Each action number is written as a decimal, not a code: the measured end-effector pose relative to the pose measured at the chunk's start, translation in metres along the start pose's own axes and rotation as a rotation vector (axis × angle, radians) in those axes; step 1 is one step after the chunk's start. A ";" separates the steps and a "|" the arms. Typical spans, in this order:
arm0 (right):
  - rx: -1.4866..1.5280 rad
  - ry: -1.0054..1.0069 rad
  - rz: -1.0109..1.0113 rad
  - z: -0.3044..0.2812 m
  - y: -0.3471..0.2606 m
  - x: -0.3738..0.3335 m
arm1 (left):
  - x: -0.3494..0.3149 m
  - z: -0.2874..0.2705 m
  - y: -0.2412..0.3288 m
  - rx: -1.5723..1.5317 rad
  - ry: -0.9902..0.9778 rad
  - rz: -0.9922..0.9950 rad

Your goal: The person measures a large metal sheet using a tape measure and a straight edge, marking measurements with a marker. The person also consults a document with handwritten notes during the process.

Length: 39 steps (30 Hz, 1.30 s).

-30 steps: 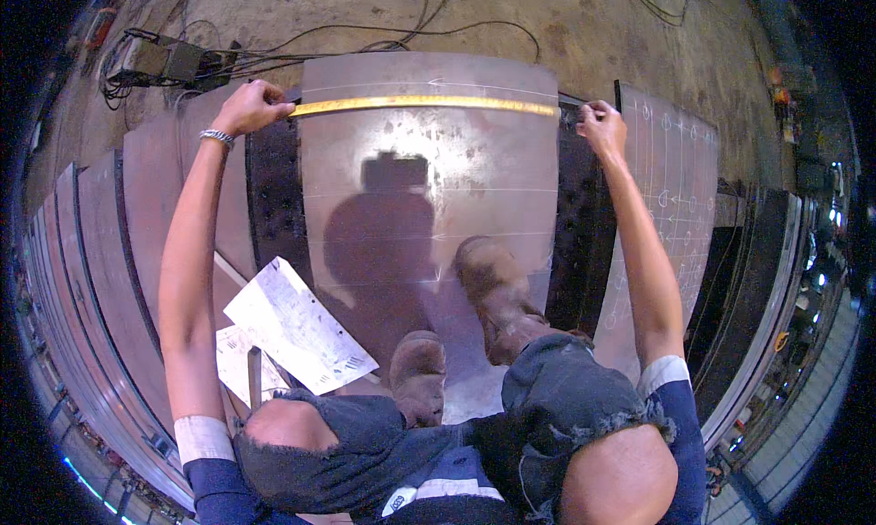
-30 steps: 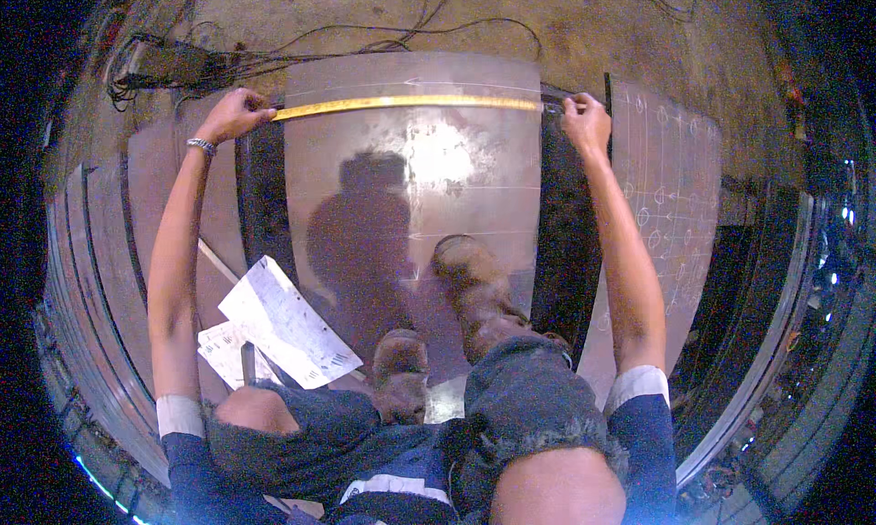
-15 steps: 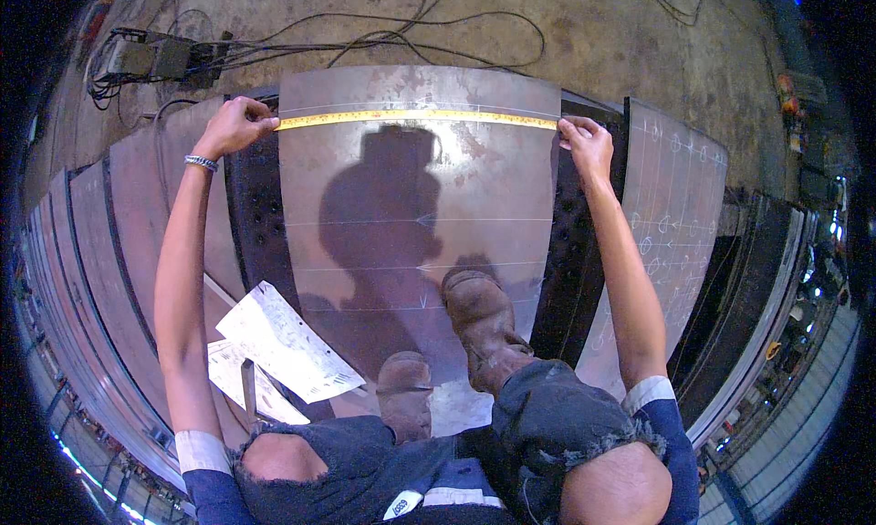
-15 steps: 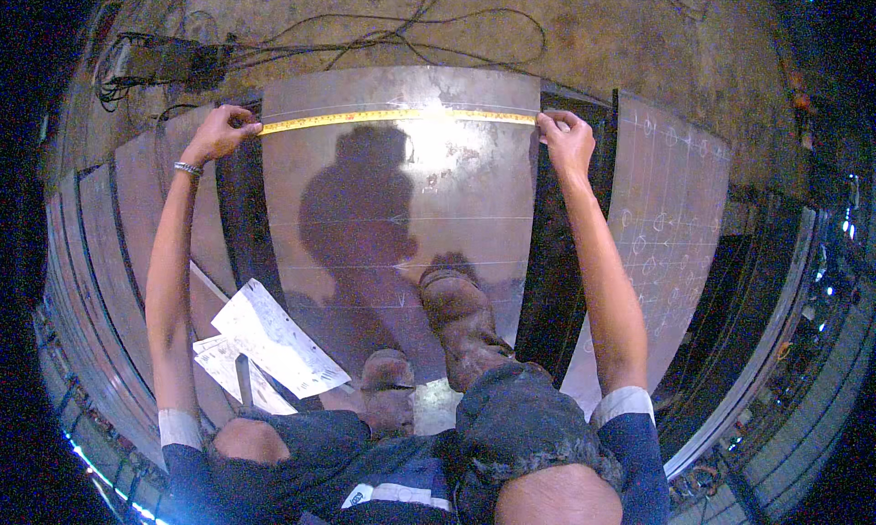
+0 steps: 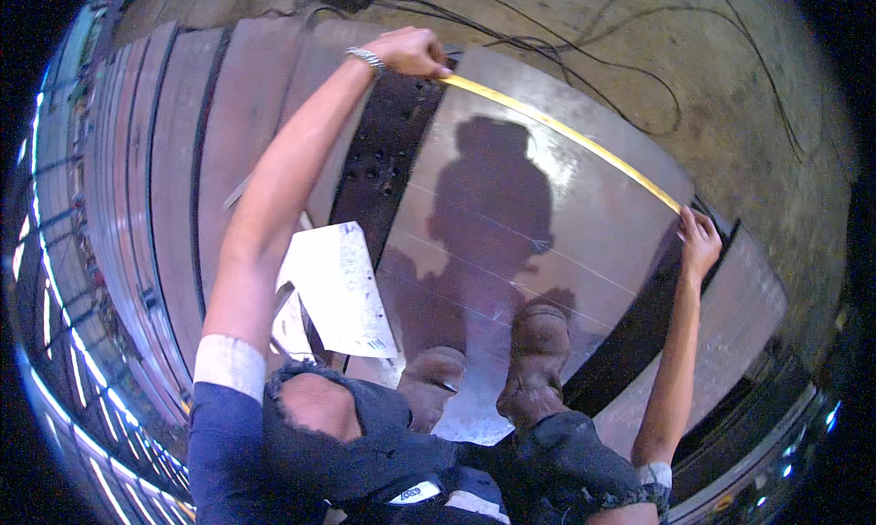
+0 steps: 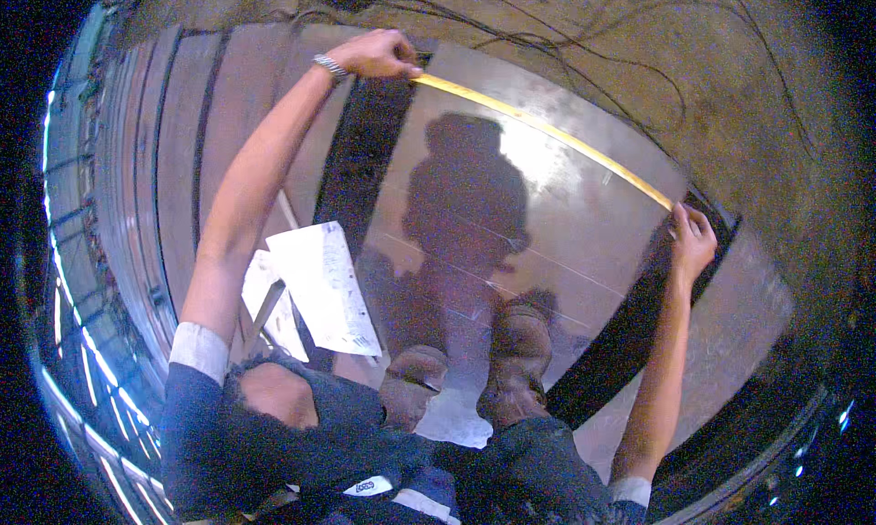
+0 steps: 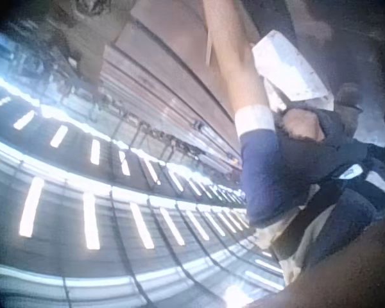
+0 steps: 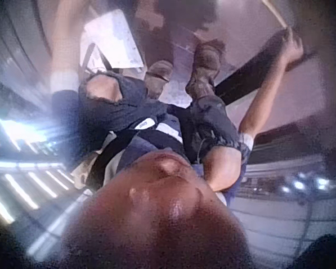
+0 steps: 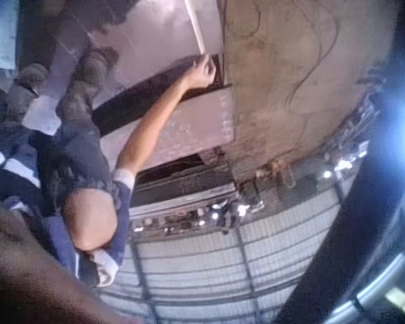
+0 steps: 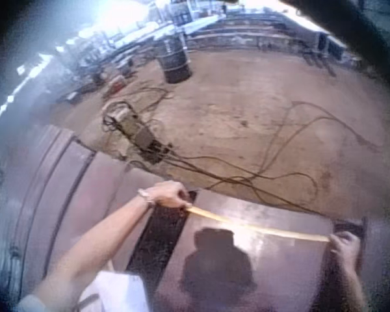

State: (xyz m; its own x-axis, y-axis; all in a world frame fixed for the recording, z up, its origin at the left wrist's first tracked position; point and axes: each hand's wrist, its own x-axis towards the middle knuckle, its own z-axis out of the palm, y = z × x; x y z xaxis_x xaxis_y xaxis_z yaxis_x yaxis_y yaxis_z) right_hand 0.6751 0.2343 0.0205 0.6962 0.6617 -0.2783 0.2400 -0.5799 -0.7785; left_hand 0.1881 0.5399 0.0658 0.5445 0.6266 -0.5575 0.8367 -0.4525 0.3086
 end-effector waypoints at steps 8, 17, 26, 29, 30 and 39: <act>-0.030 -0.064 -0.021 -0.001 0.009 0.011 | 0.003 0.004 -0.009 -0.084 -0.089 -0.006; -0.019 -0.085 -0.020 -0.002 0.009 0.010 | 0.008 -0.004 -0.006 -0.122 -0.179 -0.034; -0.012 -0.084 -0.002 -0.001 0.007 0.008 | 0.018 -0.006 -0.003 -0.078 -0.245 -0.068; -0.004 -0.090 -0.010 0.000 0.006 0.007 | 0.019 0.000 -0.010 -0.075 -0.189 -0.049; -0.004 -0.092 -0.016 -0.002 0.007 0.008 | 0.019 0.000 -0.010 -0.084 -0.172 -0.038; 0.039 -0.082 -0.027 -0.001 0.008 0.008 | 0.024 -0.006 -0.003 -0.074 -0.246 -0.062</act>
State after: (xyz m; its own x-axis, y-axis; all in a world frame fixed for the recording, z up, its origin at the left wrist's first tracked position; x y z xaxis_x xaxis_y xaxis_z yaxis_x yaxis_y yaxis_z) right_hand 0.6831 0.2342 0.0129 0.6317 0.7144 -0.3009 0.2302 -0.5435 -0.8072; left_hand 0.1989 0.5602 0.0565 0.4687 0.4746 -0.7451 0.8751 -0.3644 0.3183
